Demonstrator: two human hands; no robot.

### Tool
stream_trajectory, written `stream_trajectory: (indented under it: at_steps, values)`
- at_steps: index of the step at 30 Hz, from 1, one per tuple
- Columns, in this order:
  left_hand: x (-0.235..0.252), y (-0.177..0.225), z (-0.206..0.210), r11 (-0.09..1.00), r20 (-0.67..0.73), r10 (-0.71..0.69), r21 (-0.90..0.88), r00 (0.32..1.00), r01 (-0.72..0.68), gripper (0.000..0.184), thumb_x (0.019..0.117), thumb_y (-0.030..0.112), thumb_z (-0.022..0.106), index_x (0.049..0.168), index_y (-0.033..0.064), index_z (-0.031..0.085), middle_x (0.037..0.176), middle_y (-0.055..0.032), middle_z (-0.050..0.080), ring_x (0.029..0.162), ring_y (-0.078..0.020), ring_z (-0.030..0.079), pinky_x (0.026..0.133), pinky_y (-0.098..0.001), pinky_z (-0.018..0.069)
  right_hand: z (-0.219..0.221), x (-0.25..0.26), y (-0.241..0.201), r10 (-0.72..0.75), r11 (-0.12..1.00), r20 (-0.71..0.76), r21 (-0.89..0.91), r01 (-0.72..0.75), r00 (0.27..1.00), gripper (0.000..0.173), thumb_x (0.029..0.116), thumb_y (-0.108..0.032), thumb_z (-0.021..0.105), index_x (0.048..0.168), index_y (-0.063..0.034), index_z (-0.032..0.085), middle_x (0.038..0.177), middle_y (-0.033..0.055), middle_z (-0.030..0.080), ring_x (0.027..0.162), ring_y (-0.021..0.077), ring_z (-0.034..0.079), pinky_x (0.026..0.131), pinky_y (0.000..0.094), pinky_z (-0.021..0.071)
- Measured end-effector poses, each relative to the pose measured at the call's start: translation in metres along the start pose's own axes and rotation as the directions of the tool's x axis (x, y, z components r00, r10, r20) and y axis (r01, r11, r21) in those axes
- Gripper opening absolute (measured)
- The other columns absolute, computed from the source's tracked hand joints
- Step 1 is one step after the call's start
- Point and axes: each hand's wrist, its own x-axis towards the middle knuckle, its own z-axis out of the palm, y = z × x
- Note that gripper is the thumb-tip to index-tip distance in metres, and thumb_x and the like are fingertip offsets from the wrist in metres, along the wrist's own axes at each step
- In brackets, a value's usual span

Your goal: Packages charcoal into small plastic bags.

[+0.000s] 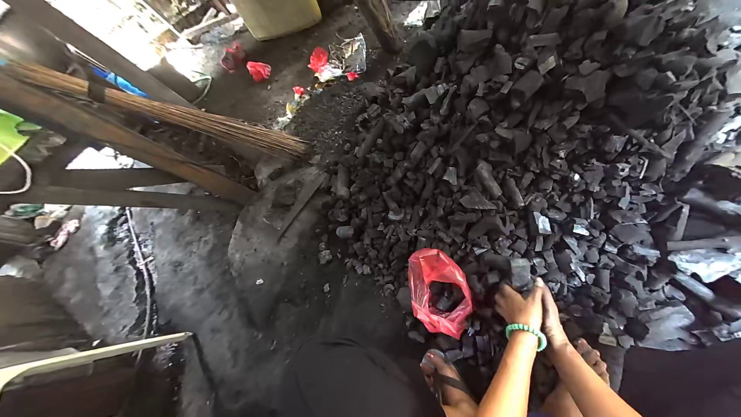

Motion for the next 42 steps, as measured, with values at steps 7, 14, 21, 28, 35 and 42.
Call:
stream_trajectory:
  at_steps: [7, 14, 21, 28, 35, 42]
  values:
    - [-0.038, -0.018, -0.034, 0.837, -0.048, 0.538, 0.153, 0.842, -0.526, 0.043, 0.1, 0.031, 0.062, 0.139, 0.0147, 0.063, 0.166, -0.0219, 0.026, 0.152, -0.0452, 0.023, 0.12, -0.0657, 0.0219, 0.008, -0.012, -0.028, 0.214, 0.863, -0.062, 0.479, -0.159, 0.975, 0.054, 0.1101, -0.048, 0.026, 0.147, -0.013, 0.044, 0.127, 0.0077, 0.064, 0.11, 0.0166, 0.065, 0.089, 0.04, 0.0562]
    - [0.01, -0.102, -0.114, 0.876, -0.366, -0.183, -0.482, 0.913, -0.018, 0.032, 0.1026, 0.014, 0.061, 0.13, -0.0025, 0.062, 0.145, -0.0301, 0.049, 0.13, -0.0418, 0.049, 0.104, -0.0541, 0.0432, 0.017, -0.01, -0.021, 0.223, 0.811, 0.028, 0.549, -0.202, 0.974, 0.04, 0.1086, -0.043, 0.031, 0.112, -0.0129, 0.058, 0.087, 0.005, 0.07, 0.076, 0.0174, 0.071, 0.063, 0.0378, 0.0611]
    - [0.023, -0.099, -0.112, 0.975, -0.272, -0.078, -0.224, 0.959, 0.016, 0.06, 0.0866, -0.005, 0.072, 0.142, -0.0064, 0.049, 0.135, -0.0327, 0.054, 0.115, -0.0406, 0.062, 0.093, -0.0501, 0.054, 0.07, -0.033, -0.043, 0.207, 0.795, 0.3, 0.503, -0.339, 0.931, 0.042, 0.1068, -0.039, 0.027, 0.114, -0.0153, 0.062, 0.097, 0.0083, 0.073, 0.084, 0.0245, 0.073, 0.065, 0.0431, 0.0615]
    - [-0.022, -0.063, -0.146, 0.976, -0.25, 0.209, 0.121, 0.945, -0.184, 0.085, 0.0856, -0.005, 0.068, 0.159, -0.001, 0.025, 0.159, -0.029, 0.032, 0.14, -0.0385, 0.046, 0.113, -0.0468, 0.042, 0.129, -0.01, -0.035, 0.287, 0.666, 0.534, -0.708, 0.235, 0.795, 0.053, 0.105, -0.047, 0.052, 0.145, -0.0128, 0.057, 0.146, 0.0219, 0.053, 0.132, 0.037, 0.053, 0.109, 0.0553, 0.0435]
    - [-0.044, -0.062, -0.19, 0.844, -0.043, 0.036, 0.536, 0.998, -0.008, 0.072, 0.0993, 0.003, 0.055, 0.163, 0.0137, 0.023, 0.143, -0.0245, 0.056, 0.129, -0.0389, 0.058, 0.109, -0.0527, 0.0449, 0.112, 0.01, -0.109, 0.055, 0.438, 0.545, -0.766, 0.47, 0.836, 0.028, 0.1058, -0.021, 0.057, 0.121, -0.0006, 0.068, 0.104, 0.0196, 0.072, 0.094, 0.0332, 0.071, 0.086, 0.0531, 0.0566]
    - [-0.051, -0.065, -0.204, 0.92, -0.259, 0.136, 0.392, 0.956, -0.024, 0.058, 0.1024, 0.011, 0.056, 0.157, 0.0107, 0.038, 0.121, -0.0218, 0.069, 0.109, -0.0369, 0.068, 0.098, -0.0527, 0.0512, 0.074, 0.028, -0.059, 0.245, -0.215, 0.54, -0.78, 0.588, 0.805, 0.087, 0.0741, -0.025, 0.091, 0.151, -0.0282, 0.051, 0.171, 0.0206, 0.009, 0.154, 0.054, 0.002, 0.103, 0.0897, 0.014]
